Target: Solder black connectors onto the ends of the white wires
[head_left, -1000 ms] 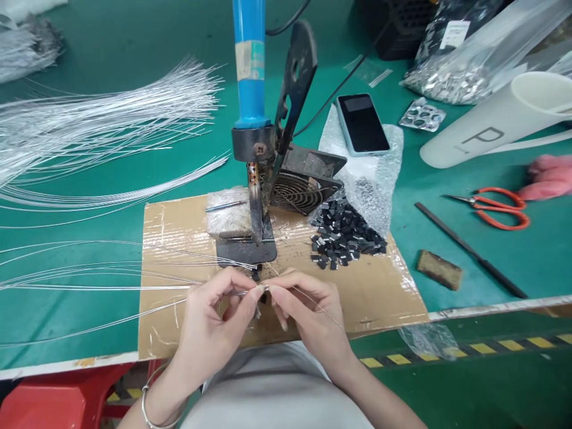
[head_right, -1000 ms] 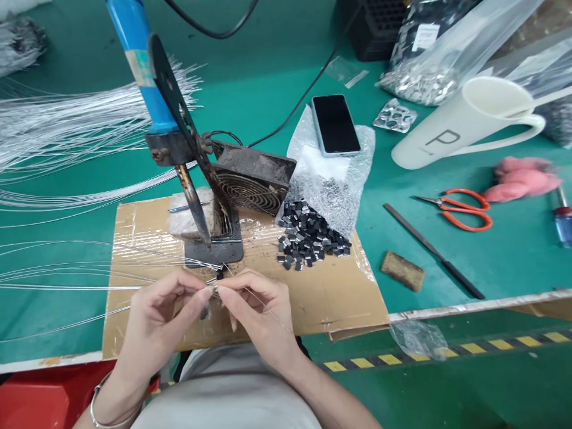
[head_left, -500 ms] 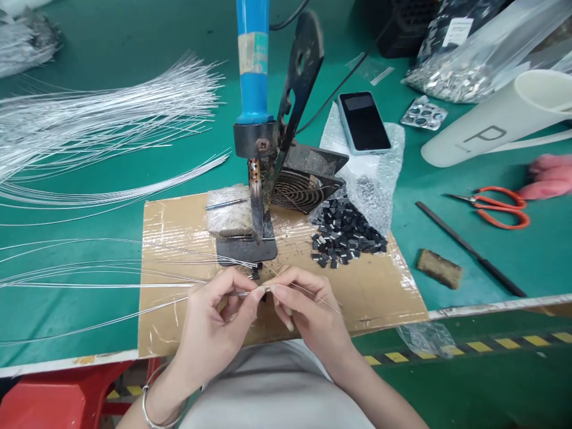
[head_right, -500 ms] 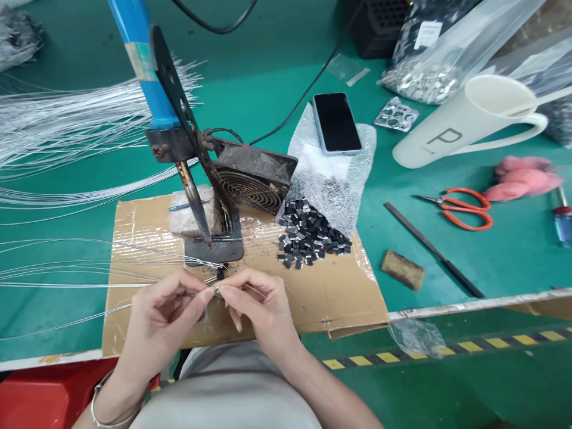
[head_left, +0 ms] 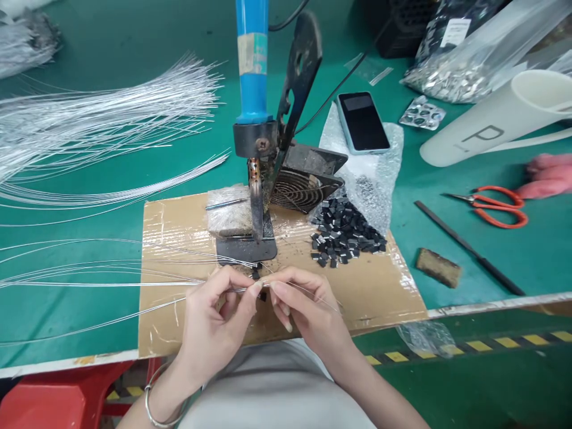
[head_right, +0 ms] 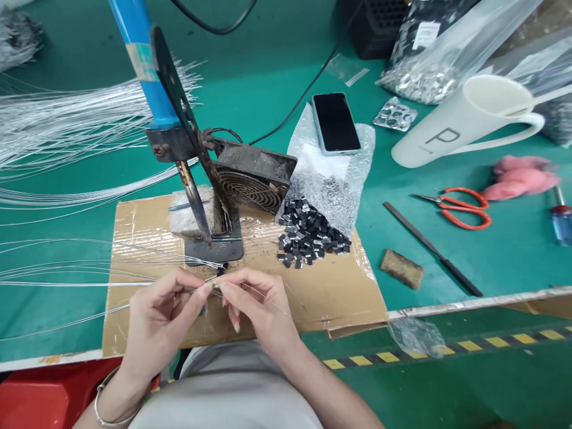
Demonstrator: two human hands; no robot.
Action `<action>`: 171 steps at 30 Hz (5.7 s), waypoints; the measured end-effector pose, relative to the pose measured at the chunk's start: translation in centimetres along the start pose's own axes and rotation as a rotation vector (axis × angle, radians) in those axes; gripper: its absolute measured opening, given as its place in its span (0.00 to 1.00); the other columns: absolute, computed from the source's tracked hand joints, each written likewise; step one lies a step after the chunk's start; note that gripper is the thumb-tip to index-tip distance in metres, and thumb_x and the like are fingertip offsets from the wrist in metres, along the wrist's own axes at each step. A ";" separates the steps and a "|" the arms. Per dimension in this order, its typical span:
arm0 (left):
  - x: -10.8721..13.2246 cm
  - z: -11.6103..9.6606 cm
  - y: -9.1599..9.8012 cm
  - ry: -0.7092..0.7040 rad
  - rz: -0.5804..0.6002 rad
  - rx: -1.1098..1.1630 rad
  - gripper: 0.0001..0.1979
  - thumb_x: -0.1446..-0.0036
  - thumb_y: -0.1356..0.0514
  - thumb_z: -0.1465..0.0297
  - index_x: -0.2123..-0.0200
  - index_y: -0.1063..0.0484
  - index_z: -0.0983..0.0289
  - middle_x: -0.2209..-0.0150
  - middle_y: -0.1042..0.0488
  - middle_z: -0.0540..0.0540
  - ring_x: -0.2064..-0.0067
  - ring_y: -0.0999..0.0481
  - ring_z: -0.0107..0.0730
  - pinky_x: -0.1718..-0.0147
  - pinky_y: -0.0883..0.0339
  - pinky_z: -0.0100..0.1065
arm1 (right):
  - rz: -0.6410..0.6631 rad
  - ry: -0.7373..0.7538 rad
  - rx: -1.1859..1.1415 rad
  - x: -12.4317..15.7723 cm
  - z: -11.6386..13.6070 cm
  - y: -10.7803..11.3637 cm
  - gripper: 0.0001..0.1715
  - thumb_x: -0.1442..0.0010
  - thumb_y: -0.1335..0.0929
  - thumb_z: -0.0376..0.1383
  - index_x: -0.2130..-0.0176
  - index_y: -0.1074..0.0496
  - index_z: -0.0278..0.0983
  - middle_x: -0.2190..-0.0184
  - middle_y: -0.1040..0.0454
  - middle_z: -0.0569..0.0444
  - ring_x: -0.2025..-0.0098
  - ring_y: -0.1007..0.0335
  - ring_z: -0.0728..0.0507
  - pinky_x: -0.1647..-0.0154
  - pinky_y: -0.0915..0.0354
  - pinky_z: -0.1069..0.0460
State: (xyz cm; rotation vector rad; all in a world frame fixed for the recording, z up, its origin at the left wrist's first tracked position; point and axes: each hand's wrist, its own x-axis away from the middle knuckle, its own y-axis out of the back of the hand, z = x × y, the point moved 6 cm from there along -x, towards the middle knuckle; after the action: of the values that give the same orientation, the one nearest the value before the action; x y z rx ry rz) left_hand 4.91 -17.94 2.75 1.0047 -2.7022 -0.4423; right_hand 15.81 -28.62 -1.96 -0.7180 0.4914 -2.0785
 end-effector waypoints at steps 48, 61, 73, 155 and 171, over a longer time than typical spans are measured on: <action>-0.1 0.0 -0.3 -0.033 -0.246 0.106 0.07 0.36 0.33 0.71 0.69 0.23 0.62 0.76 0.24 0.47 0.77 0.34 0.20 0.79 0.41 0.22 | -0.036 0.027 -0.093 -0.4 -0.3 -0.4 0.11 0.36 0.22 0.46 0.58 0.12 0.43 0.72 0.23 0.55 0.80 0.32 0.54 0.82 0.31 0.61; 0.0 -0.5 -0.1 -0.137 -0.230 0.059 0.05 0.37 0.32 0.74 0.67 0.21 0.60 0.74 0.23 0.47 0.74 0.28 0.22 0.75 0.35 0.22 | -0.087 0.086 0.037 -0.3 0.0 -0.1 0.04 0.37 0.21 0.39 0.64 0.13 0.42 0.75 0.21 0.57 0.81 0.30 0.54 0.81 0.32 0.61; 0.1 -0.2 -0.3 -0.108 -0.188 0.009 0.05 0.34 0.33 0.72 0.66 0.22 0.60 0.75 0.26 0.46 0.77 0.34 0.21 0.77 0.40 0.25 | -0.059 0.092 0.070 -0.1 0.3 0.3 0.05 0.36 0.21 0.40 0.64 0.14 0.41 0.75 0.22 0.57 0.81 0.30 0.54 0.80 0.33 0.60; -1.0 -0.6 1.6 0.065 -0.201 0.080 0.02 0.40 0.30 0.72 0.66 0.16 0.59 0.69 0.17 0.49 0.71 0.23 0.21 0.72 0.30 0.19 | -0.313 0.342 0.471 -0.2 4.8 1.0 0.04 0.40 0.23 0.34 0.68 0.16 0.39 0.75 0.21 0.56 0.81 0.30 0.52 0.80 0.30 0.57; -1.0 -1.6 0.6 0.222 -0.106 0.296 0.05 0.40 0.30 0.72 0.69 0.17 0.61 0.60 0.14 0.52 0.61 0.17 0.25 0.62 0.27 0.21 | -0.149 0.296 0.298 -0.8 3.9 -1.1 0.07 0.39 0.24 0.30 0.64 0.13 0.42 0.70 0.17 0.56 0.80 0.28 0.55 0.78 0.29 0.62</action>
State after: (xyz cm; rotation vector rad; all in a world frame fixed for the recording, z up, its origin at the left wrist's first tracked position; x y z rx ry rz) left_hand 5.79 -17.15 4.38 1.1977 -2.5674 0.0553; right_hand 18.05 -27.68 1.33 -0.2807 0.2842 -2.3478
